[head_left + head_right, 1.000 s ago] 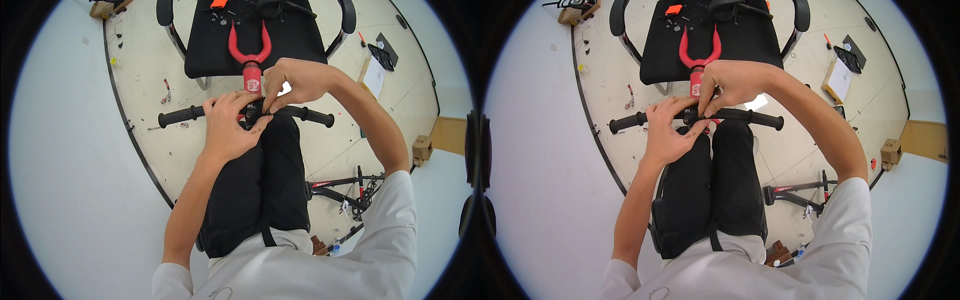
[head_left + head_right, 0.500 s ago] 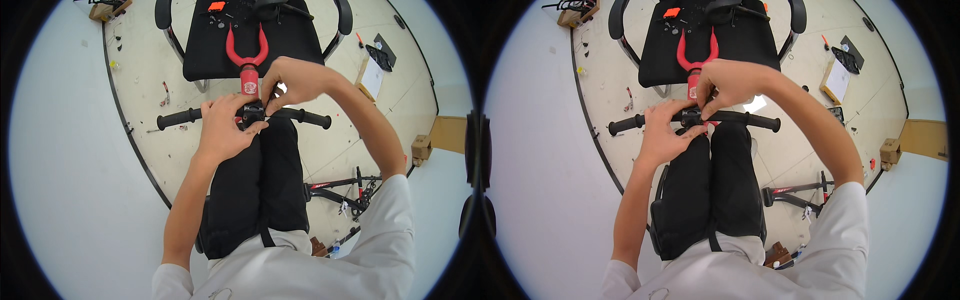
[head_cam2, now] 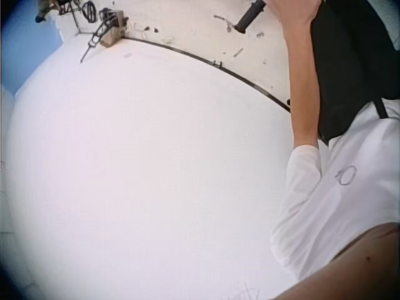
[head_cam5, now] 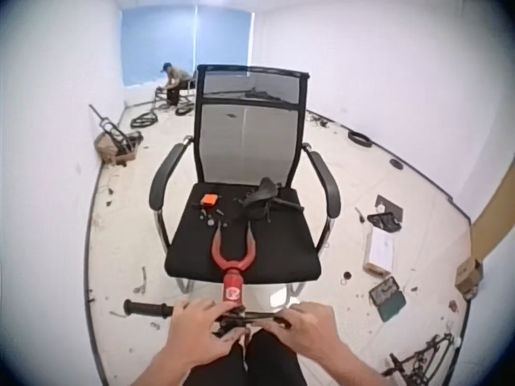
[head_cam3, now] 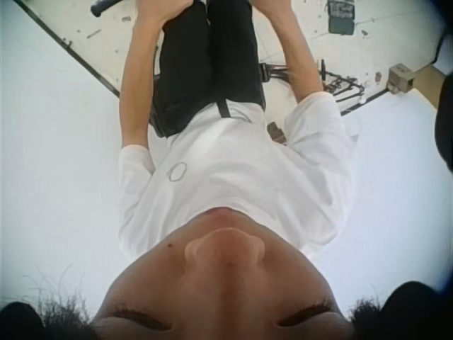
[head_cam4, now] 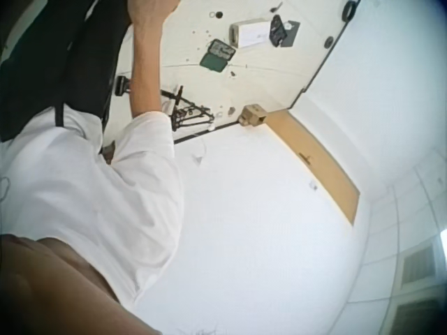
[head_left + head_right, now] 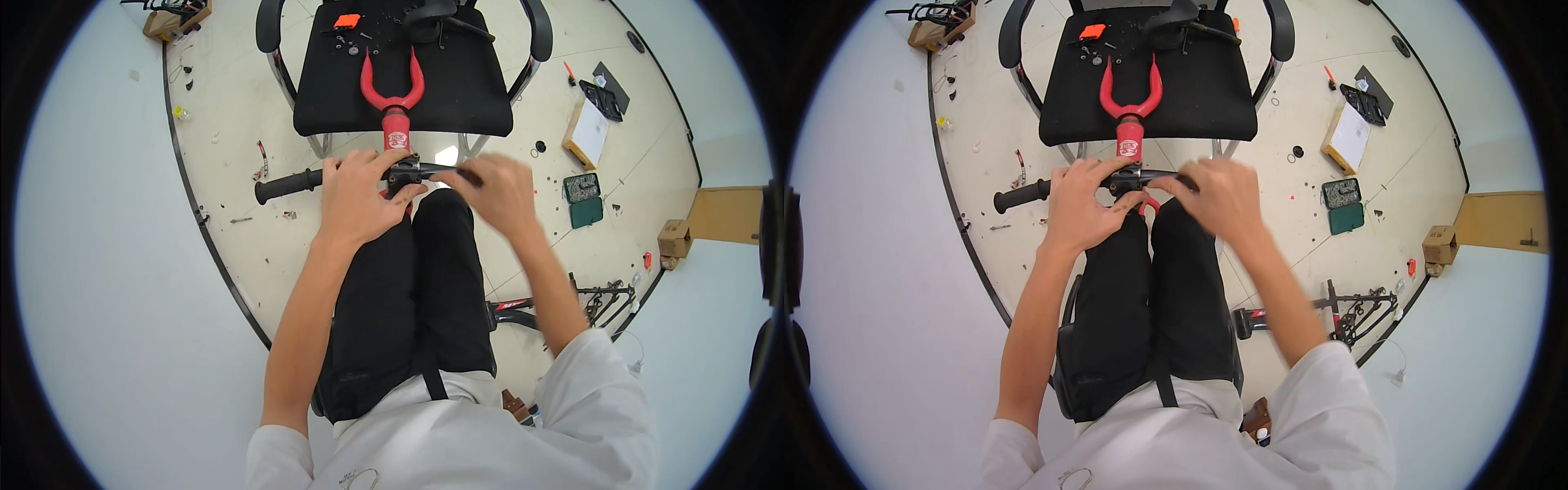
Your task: The person assembles a bicycle handlebar by attaching a black plastic clamp to the stem, inserting and tightening a bolt with an Allen key, and securing the handlebar in place. The person repeatedly adjusts the clamp and bolt to ensure a firm fit.
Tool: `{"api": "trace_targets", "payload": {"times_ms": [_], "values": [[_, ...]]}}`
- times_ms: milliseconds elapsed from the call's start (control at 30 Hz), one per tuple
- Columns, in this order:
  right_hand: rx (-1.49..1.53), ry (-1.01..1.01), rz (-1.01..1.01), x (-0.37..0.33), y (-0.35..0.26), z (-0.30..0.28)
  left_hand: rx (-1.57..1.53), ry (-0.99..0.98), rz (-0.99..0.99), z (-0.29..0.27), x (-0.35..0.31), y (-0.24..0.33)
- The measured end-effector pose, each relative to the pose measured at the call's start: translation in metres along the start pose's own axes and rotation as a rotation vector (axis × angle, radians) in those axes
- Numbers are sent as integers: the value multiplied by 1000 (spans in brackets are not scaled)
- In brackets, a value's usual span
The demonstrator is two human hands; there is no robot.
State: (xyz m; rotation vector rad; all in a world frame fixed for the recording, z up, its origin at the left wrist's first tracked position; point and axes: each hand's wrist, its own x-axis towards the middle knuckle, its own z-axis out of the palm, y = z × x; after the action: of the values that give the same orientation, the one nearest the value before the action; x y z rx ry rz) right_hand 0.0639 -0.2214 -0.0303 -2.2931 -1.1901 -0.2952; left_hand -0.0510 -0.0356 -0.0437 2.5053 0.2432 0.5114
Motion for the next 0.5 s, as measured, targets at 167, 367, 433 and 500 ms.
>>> {"api": "trace_targets", "payload": {"times_ms": [167, 367, 433, 500], "values": [[150, 238, 418, -39, -90, 8, 0, -39, -41, -2, 5, 4], [616, 89, 477, -60, -116, -5, -6, -60, -24, 0, 0, -3], [807, -99, 512, -61, -95, -25, -16, -65, -6, -1, 0, -7], [897, -299, 399, -60, -64, -41, -32, -105, -10, -3, 1, -10]]}}
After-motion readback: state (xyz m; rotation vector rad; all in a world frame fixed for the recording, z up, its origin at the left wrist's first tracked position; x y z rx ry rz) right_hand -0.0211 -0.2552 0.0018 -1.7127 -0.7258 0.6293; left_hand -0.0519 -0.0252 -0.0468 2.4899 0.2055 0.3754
